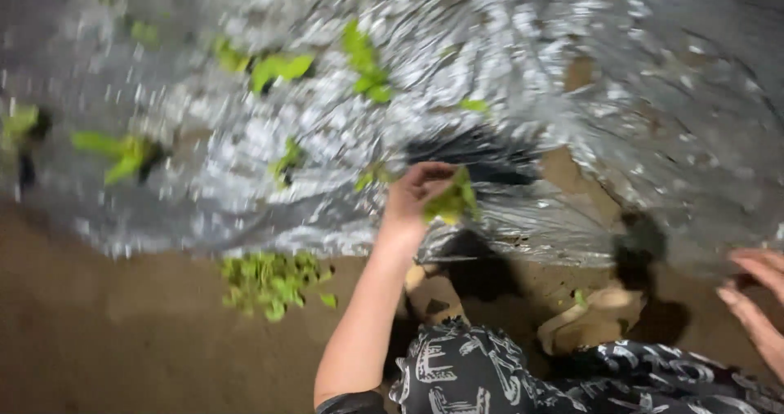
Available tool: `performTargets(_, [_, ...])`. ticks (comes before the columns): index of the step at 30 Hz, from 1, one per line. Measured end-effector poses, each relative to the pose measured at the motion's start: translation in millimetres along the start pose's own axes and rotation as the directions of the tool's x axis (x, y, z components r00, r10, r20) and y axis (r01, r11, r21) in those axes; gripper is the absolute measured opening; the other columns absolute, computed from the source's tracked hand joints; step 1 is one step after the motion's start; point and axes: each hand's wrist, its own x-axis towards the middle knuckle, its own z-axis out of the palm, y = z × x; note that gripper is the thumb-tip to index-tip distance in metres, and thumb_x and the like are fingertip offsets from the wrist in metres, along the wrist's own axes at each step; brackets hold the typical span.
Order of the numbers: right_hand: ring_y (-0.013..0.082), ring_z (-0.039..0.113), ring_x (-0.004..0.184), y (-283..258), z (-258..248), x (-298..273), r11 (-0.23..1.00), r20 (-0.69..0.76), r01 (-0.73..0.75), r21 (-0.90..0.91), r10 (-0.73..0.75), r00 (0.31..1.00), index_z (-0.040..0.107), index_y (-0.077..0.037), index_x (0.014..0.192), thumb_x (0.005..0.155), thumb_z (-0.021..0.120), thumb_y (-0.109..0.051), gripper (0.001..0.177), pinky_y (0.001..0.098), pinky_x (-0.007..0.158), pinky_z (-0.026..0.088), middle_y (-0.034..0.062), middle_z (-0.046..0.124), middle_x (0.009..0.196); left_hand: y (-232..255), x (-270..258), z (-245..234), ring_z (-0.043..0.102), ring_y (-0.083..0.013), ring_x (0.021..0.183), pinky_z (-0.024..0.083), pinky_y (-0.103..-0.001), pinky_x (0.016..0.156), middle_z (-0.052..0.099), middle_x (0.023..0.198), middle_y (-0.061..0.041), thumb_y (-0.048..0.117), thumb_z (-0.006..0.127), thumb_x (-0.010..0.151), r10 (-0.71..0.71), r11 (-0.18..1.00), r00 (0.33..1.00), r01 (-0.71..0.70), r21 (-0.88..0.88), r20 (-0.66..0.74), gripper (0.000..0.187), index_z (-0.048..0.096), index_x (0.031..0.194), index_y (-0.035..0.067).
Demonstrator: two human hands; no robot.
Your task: Planting small green seedlings into holes in a plastic-covered garden bed.
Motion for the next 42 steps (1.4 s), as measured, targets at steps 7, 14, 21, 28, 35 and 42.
performTargets(7, [0.0219,0.068,0.109,-133,-39,82,0.818,0.087,0.267,-0.51,-0.26,0.962,0.066,-0.021,0.137,0.095,0.061,-0.031,0.043,0.0404,0.101,0.051,0.006,0.068,0.128,21,13,143,0.048,-0.0074,0.058,0.037,-0.027,0.055,0.055,0.063,0.006,0.013,0.071,0.09,-0.125,0.845,0.928,-0.086,0.528,0.351,0.018,0.06,0.104,0.013])
performTargets(14, [0.0338,0.067,0.087,-74,-10,142,0.785,0.027,0.541,-0.303,-0.561,0.828,0.064,-0.003,0.127,0.098,0.057,-0.03,0.041,0.047,0.08,0.052,0.018,0.068,0.121,39,14,232,0.055,-0.0229,0.07,0.041,-0.037,0.063,0.059,0.081,-0.005,0.027,0.06,0.09,-0.287,0.564,0.878,-0.168,0.808,0.382,0.021,0.047,0.1,0.013])
performTargets(21, [0.0419,0.067,0.085,9,3,173,0.766,-0.095,0.604,0.222,-0.6,0.795,0.06,0.002,0.129,0.097,0.053,-0.017,0.038,0.0487,0.07,0.053,0.0167,0.069,0.1,-28,46,265,0.072,-0.0425,0.092,0.055,-0.054,0.076,0.073,0.09,-0.022,0.03,0.063,0.089,-0.135,0.456,0.923,-0.264,0.85,0.36,0.033,0.057,0.113,0.008])
performTargets(28, [0.0376,0.073,0.095,63,28,183,0.895,-0.032,0.176,0.409,-0.178,0.983,0.077,-0.006,0.114,0.085,0.08,-0.011,0.029,0.0454,0.083,0.057,0.0139,0.076,0.1,-102,61,265,0.07,-0.0134,0.078,0.059,-0.029,0.077,0.076,0.102,-0.014,0.012,0.057,0.099,-0.08,0.832,0.955,-0.094,0.546,0.287,0.039,0.046,0.134,0.0])
performTargets(35, [0.0159,0.068,0.088,82,40,257,0.814,-0.046,-0.032,0.581,0.072,0.996,0.075,-0.009,0.104,0.092,0.083,-0.01,0.014,0.0327,0.08,0.052,0.0088,0.074,0.089,-143,116,215,0.063,-0.0347,0.092,0.054,-0.044,0.081,0.065,0.097,-0.014,0.012,0.067,0.086,0.483,-0.133,0.786,-0.37,0.919,0.386,0.041,0.066,0.127,0.008])
performTargets(42, [0.0221,0.076,0.083,9,46,319,0.788,0.108,0.027,0.616,-0.118,0.987,0.072,-0.001,0.113,0.093,0.077,-0.005,0.021,0.0338,0.08,0.057,0.0139,0.077,0.088,-128,148,225,0.063,-0.0391,0.078,0.056,-0.048,0.065,0.059,0.085,-0.019,0.003,0.059,0.092,0.668,-0.199,0.713,-0.105,0.974,0.213,0.054,0.054,0.145,-0.001])
